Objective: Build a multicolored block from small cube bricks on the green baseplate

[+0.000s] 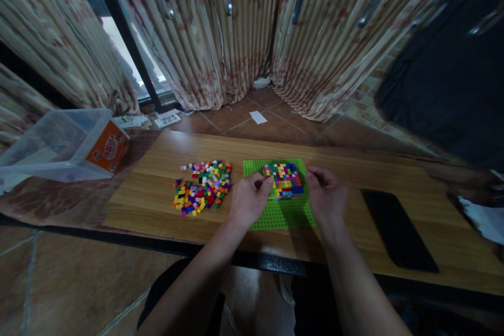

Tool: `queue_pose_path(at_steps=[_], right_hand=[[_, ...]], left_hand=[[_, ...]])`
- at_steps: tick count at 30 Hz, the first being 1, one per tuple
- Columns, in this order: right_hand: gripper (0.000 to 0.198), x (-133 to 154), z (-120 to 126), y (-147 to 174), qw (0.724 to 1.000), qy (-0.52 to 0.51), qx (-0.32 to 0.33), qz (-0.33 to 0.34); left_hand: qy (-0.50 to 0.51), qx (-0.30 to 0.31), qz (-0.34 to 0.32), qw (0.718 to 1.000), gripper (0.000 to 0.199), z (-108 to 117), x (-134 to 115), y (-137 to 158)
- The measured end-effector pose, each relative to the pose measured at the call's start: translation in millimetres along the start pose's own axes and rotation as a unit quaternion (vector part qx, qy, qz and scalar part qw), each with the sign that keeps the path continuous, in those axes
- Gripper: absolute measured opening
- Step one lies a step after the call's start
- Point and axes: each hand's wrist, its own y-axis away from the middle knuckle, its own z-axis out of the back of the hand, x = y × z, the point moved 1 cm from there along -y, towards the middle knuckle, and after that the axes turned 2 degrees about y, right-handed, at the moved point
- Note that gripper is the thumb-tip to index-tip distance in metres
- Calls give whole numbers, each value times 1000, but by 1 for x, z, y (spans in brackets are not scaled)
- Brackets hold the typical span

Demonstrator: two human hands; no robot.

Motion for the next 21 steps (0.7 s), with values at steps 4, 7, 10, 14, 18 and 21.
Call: queue_pose_path(at_steps=[4, 7, 10, 14, 18, 21], right_hand=[[30, -3, -3, -1, 999, 32, 31, -14], [31, -1, -5, 2, 997, 45, 62, -19], [31, -1, -7, 5, 995, 54, 85, -21], [33, -1, -8, 6, 995, 65, 81, -13], [35, -1, -7, 6, 993, 86, 80, 1], [37, -2, -6, 8, 990, 115, 84, 15]], left_hand=[[-5, -3, 18, 1000, 32, -4, 0, -2], [0, -2, 31, 1000, 31, -5, -1, -4], [14, 3, 45, 999, 29, -5, -1, -6], [31, -2, 62, 998, 25, -9, 2, -10], [35, -3, 78, 996, 21, -11, 4, -13], [33, -1, 85, 996, 19, -11, 4, -12]])
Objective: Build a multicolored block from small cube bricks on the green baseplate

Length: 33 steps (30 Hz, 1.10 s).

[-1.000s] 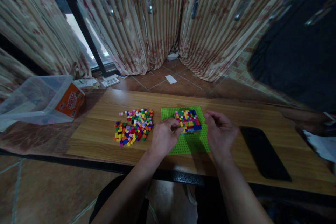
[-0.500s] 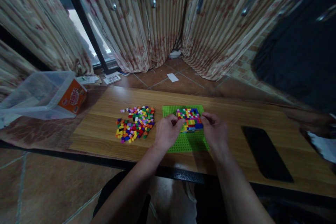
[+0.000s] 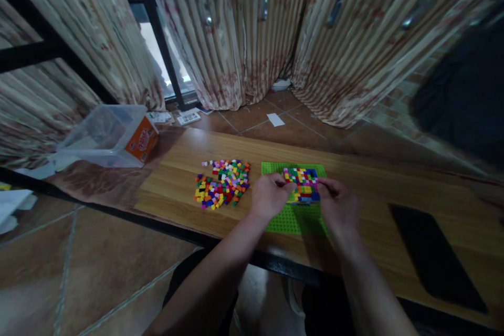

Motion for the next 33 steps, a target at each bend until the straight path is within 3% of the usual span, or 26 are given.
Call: queue_pose_path(at_steps=[6, 9, 14, 17, 20, 27, 33], right_hand=[[39, -3, 3, 0, 998, 68, 3, 8], [40, -4, 5, -1, 997, 77, 17, -4], [36, -7, 6, -2, 995, 95, 7, -4], [38, -9, 6, -4, 994, 104, 10, -9], [40, -8, 3, -4, 994, 110, 20, -4], [44, -5, -1, -2, 993, 119, 9, 21], [45, -7, 0, -4, 992, 127, 19, 8]], left_hand=[[-10, -4, -22, 1000, 26, 1, -2, 10], [-22, -14, -55, 998, 34, 14, -1, 10], [-54, -81, -97, 991, 21, 82, 21, -4], [-103, -135, -47, 984, 13, 128, 39, -9], [-194, -138, 0, 971, 15, 152, 50, -5], [-316, -67, -10, 946, 34, 142, 53, -4], [-370, -42, -4, 928, 31, 139, 48, -7]])
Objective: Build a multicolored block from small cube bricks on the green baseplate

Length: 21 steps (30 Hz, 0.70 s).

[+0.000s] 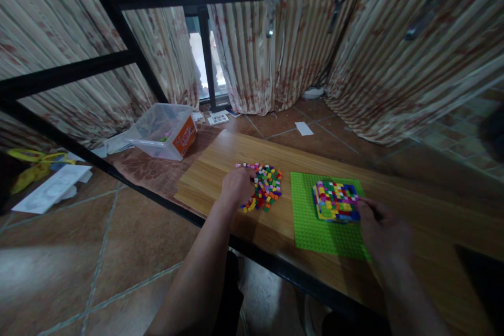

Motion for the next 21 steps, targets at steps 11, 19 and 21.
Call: queue_pose_path(at_steps=[11, 19, 21], right_hand=[[39, 5, 0, 0, 999, -40, -9, -6], [36, 22, 2, 9, 974, -188, -118, 35], [34, 23, 1, 10, 971, -204, -121, 34]], left_hand=[[133, -38, -47, 989, 14, 7, -5, 0], [449, 23, -102, 887, 8, -16, -49, 8], [469, 34, -112, 875, 9, -22, -63, 12]])
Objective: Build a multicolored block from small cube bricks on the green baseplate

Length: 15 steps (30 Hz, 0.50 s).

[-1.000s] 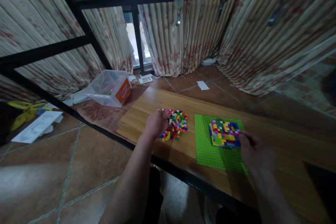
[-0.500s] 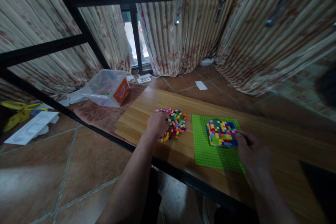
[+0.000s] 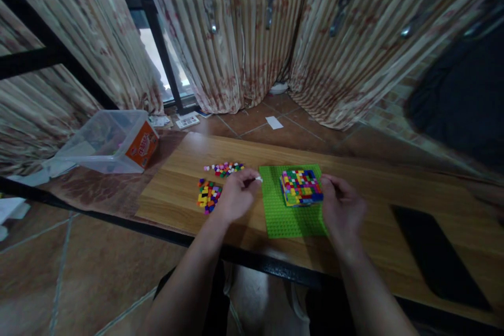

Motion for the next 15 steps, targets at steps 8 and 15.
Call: queue_pose_path(at_steps=[8, 15], right_hand=[[32, 1, -2, 2, 1000, -6, 7, 26], [30, 3, -2, 3, 999, -13, 35, 31]], left_hand=[[61, 55, 10, 997, 12, -34, 5, 1], [-41, 70, 6, 997, 17, -28, 10, 0]])
